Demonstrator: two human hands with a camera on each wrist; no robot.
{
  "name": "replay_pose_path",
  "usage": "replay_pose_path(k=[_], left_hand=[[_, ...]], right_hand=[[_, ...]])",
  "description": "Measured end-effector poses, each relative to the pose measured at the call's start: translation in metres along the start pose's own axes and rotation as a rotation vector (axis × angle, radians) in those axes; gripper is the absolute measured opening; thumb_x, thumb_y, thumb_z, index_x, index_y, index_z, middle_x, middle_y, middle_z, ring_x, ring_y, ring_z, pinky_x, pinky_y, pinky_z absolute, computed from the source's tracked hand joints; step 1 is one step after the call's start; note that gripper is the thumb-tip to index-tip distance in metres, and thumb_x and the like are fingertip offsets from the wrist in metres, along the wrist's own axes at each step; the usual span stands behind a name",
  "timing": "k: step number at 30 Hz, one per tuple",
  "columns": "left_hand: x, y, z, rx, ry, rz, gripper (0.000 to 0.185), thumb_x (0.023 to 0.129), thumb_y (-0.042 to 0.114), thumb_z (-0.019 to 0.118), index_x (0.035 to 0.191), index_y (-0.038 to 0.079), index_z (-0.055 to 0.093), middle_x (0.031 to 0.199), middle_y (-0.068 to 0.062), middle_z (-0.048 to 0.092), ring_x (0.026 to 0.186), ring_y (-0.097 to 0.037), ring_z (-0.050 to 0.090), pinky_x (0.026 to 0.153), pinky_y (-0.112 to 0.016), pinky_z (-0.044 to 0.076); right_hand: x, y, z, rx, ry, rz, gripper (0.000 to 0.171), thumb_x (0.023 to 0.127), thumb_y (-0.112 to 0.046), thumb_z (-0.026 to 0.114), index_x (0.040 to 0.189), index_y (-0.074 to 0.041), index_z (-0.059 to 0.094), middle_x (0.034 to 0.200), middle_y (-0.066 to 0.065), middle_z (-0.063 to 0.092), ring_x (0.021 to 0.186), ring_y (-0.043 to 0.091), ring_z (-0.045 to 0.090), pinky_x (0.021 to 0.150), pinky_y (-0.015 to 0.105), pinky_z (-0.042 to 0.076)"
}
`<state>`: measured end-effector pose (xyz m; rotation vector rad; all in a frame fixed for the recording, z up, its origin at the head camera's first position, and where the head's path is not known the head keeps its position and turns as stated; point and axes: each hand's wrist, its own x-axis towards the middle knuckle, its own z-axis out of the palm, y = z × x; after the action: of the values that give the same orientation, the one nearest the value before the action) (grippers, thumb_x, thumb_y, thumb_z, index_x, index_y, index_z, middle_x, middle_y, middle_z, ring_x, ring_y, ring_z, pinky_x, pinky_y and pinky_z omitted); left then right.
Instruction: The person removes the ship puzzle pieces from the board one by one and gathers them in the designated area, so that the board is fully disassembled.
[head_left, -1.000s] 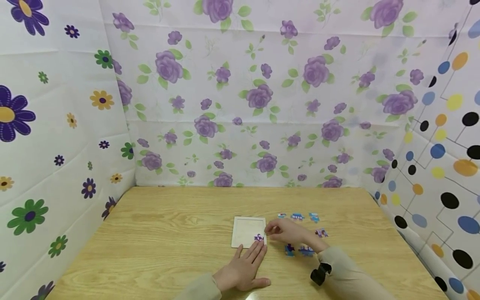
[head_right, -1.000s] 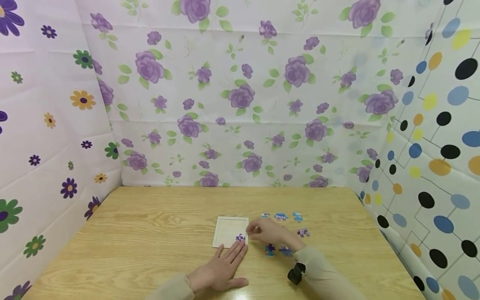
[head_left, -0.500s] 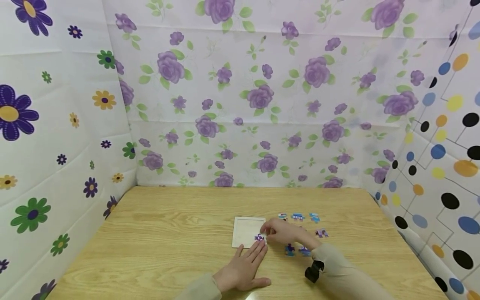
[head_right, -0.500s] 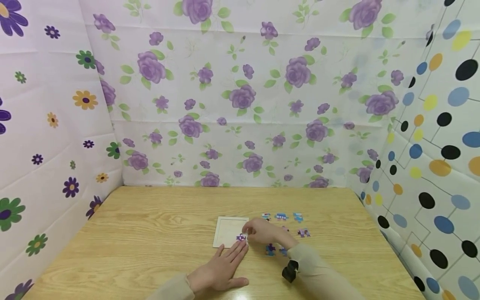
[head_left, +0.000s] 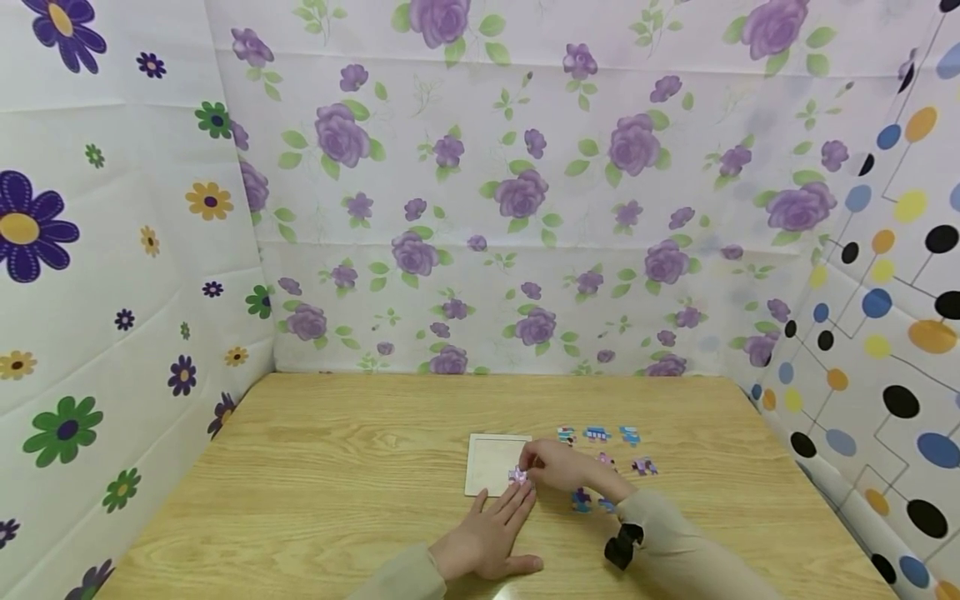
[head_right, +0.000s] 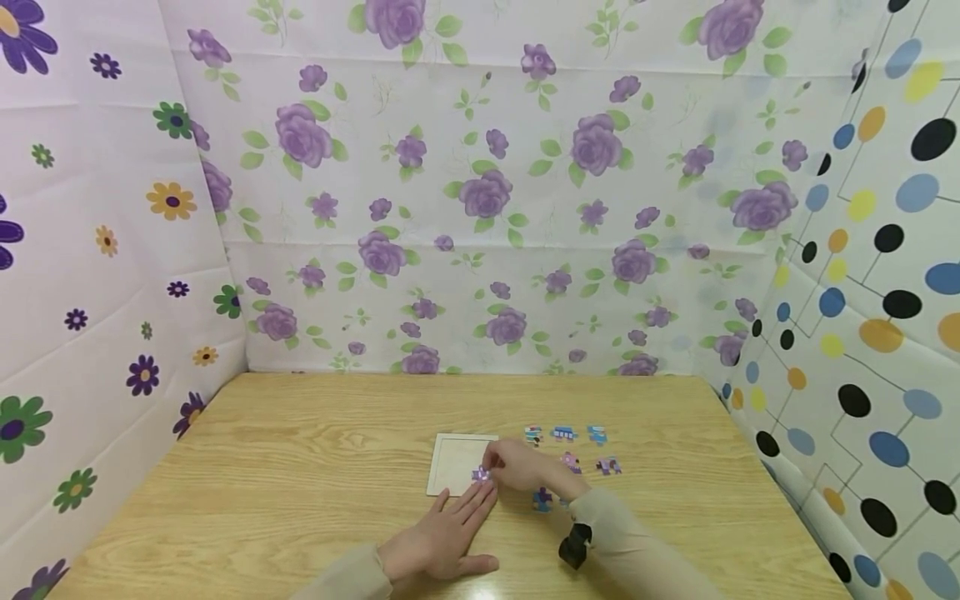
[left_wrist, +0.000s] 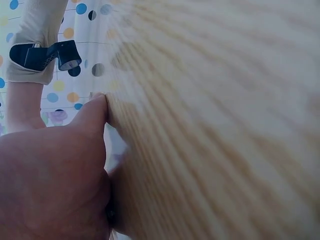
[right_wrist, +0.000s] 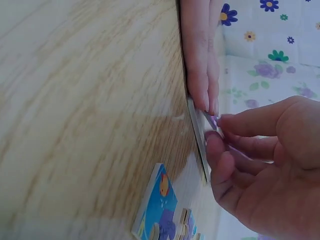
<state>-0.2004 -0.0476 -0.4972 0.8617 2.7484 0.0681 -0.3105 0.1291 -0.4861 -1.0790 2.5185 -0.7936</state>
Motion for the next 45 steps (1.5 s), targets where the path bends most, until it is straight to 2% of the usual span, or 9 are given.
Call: replay_pose_path(k=[5,7,16,23,30,34,38,45], left_hand=[[0.003,-0.003,0.005,-0.005,0.011,0.008,0.088,0.092,0.071,0.035,0.157,0.015,0.013,0.165,0.001,0.003,0.152,-0.016,0.007,0.117,-0.056,0.023],[0.006,-0.006,0.01,-0.008,0.018,0.015,0.089,0.092,0.072,0.033,0.157,0.015,0.012,0.165,0.001,0.002,0.152,-0.015,0.007,0.117,-0.056,0.023],[0.017,-0.016,0.027,-0.036,0.035,0.027,0.091,0.089,0.077,0.026,0.157,0.02,0.007,0.165,0.004,0.004,0.152,-0.015,0.006,0.117,-0.056,0.02],[0.019,-0.015,0.029,-0.036,0.027,0.015,0.092,0.089,0.077,0.029,0.157,0.019,0.007,0.165,0.003,0.004,0.152,-0.015,0.005,0.118,-0.056,0.019],[0.02,-0.015,0.029,-0.046,0.009,0.007,0.093,0.089,0.077,0.029,0.157,0.02,0.005,0.165,0.003,0.003,0.152,-0.015,0.004,0.119,-0.056,0.017],[0.017,-0.013,0.026,-0.033,0.011,0.001,0.093,0.088,0.078,0.028,0.157,0.02,0.005,0.165,0.003,0.004,0.152,-0.016,0.005,0.118,-0.055,0.018],[0.018,-0.014,0.029,-0.029,0.016,0.005,0.093,0.088,0.078,0.028,0.157,0.02,0.005,0.165,0.003,0.004,0.152,-0.016,0.005,0.118,-0.056,0.018],[0.022,-0.018,0.034,-0.035,0.034,0.015,0.094,0.088,0.078,0.027,0.157,0.019,0.005,0.165,0.002,0.005,0.152,-0.017,0.006,0.118,-0.057,0.018]], right_hand=[[0.002,0.0,0.002,0.1,0.062,0.016,0.005,0.094,-0.003,0.058,0.099,-0.003,0.06,0.086,0.005,0.066,0.073,0.012,0.058,0.061,0.021,0.046],[0.004,0.001,0.003,0.125,0.089,0.034,0.009,0.093,-0.004,0.061,0.101,-0.002,0.059,0.084,0.004,0.066,0.072,0.012,0.059,0.06,0.02,0.046],[0.004,0.005,-0.003,0.117,0.241,0.101,0.007,0.093,-0.006,0.06,0.092,-0.007,0.067,0.079,0.001,0.064,0.065,0.01,0.052,0.055,0.022,0.043],[-0.008,0.018,-0.011,0.131,0.237,0.083,0.008,0.094,-0.007,0.059,0.094,-0.005,0.067,0.078,0.002,0.063,0.061,0.007,0.05,0.054,0.02,0.043],[-0.021,0.028,-0.023,0.232,0.207,0.072,0.011,0.096,-0.011,0.057,0.098,-0.003,0.065,0.083,0.01,0.065,0.066,0.017,0.056,0.057,0.023,0.046],[-0.026,0.029,-0.027,0.224,0.199,0.101,0.01,0.096,-0.011,0.058,0.097,-0.005,0.065,0.085,0.007,0.065,0.07,0.014,0.057,0.061,0.024,0.048],[-0.03,0.029,-0.03,0.222,0.182,0.131,0.011,0.097,-0.013,0.057,0.099,-0.006,0.066,0.085,0.004,0.064,0.07,0.014,0.056,0.06,0.025,0.048],[-0.038,0.032,-0.037,0.263,0.148,0.103,0.016,0.098,-0.012,0.055,0.1,-0.001,0.066,0.086,0.012,0.066,0.069,0.023,0.059,0.059,0.03,0.051]])
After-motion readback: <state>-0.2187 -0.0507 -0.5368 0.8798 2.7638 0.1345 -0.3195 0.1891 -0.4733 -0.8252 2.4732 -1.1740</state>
